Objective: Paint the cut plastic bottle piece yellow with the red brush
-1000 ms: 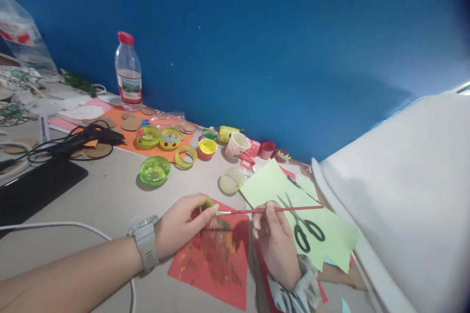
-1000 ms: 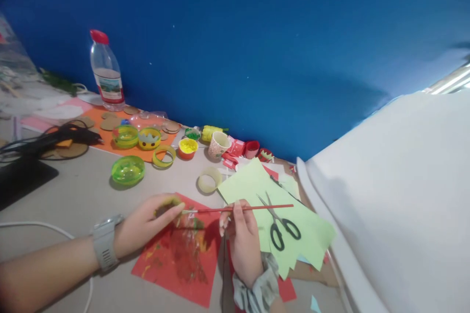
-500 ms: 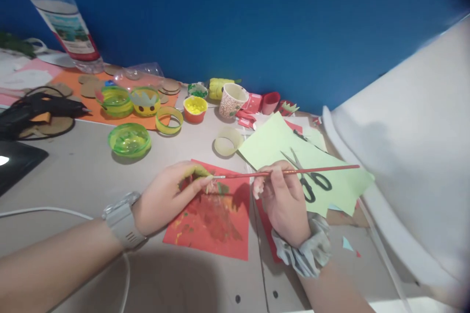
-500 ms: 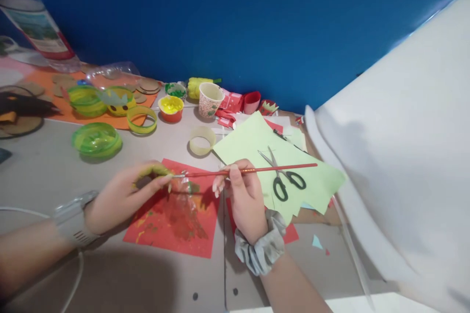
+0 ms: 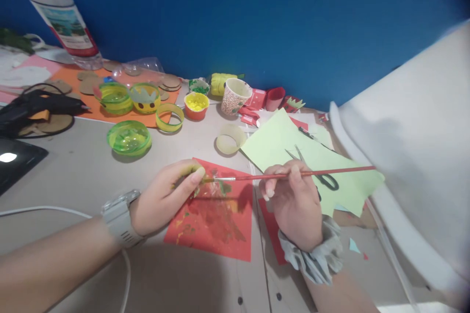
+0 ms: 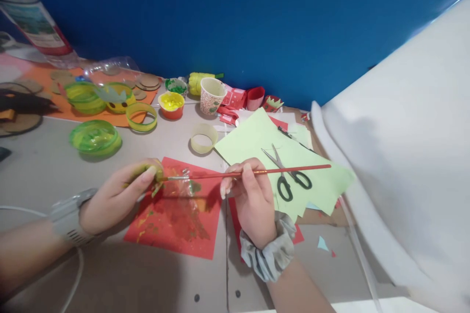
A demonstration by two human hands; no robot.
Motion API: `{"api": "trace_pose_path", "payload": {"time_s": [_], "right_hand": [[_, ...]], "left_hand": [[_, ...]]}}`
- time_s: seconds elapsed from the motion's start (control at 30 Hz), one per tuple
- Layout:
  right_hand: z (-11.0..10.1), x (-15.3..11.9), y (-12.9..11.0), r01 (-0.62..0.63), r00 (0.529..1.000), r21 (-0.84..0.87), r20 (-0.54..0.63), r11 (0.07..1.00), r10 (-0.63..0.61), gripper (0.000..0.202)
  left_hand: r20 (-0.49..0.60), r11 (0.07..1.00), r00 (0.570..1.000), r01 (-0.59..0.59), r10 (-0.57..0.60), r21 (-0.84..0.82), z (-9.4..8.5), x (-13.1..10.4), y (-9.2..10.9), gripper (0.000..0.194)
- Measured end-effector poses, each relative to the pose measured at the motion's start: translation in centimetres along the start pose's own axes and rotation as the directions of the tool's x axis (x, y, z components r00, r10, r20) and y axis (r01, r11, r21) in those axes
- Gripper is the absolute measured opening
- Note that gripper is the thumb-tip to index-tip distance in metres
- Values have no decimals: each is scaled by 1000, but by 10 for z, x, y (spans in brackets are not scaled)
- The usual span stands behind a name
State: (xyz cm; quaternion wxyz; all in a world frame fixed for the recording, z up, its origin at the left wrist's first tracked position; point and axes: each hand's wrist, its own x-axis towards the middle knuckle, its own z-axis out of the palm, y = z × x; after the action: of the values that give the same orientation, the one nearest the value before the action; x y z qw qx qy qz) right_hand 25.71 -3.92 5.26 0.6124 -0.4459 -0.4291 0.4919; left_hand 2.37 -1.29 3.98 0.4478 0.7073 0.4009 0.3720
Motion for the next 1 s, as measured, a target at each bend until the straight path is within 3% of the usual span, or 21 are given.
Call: {"api": "trace_pose_path", "payload": {"time_s": [0.27, 0.43, 0.77, 0.9, 1.0], "right_hand": [[1, -1, -1, -24, 1000, 1, 10, 1000, 23, 23], [1, 0, -3, -10, 999, 5, 53, 1000, 10, 18], [3, -4, 1, 52, 999, 15, -8, 999, -52, 19], [4, -4, 1, 76, 996, 7, 42, 997, -76, 18], [5, -2, 2, 131, 987, 13, 89, 991, -132, 16]], "left_hand": [[70, 999, 998, -9, 5, 53, -2, 3, 2, 36], [54, 996, 997, 45, -49, 79, 0, 3, 4, 36], [-28, 999, 999, 36, -36, 21, 1, 2, 0, 35], [74, 999, 996, 49, -49, 0, 0, 3, 3, 33], [81, 993, 992, 94, -99, 68, 0, 2, 7, 35]]}}
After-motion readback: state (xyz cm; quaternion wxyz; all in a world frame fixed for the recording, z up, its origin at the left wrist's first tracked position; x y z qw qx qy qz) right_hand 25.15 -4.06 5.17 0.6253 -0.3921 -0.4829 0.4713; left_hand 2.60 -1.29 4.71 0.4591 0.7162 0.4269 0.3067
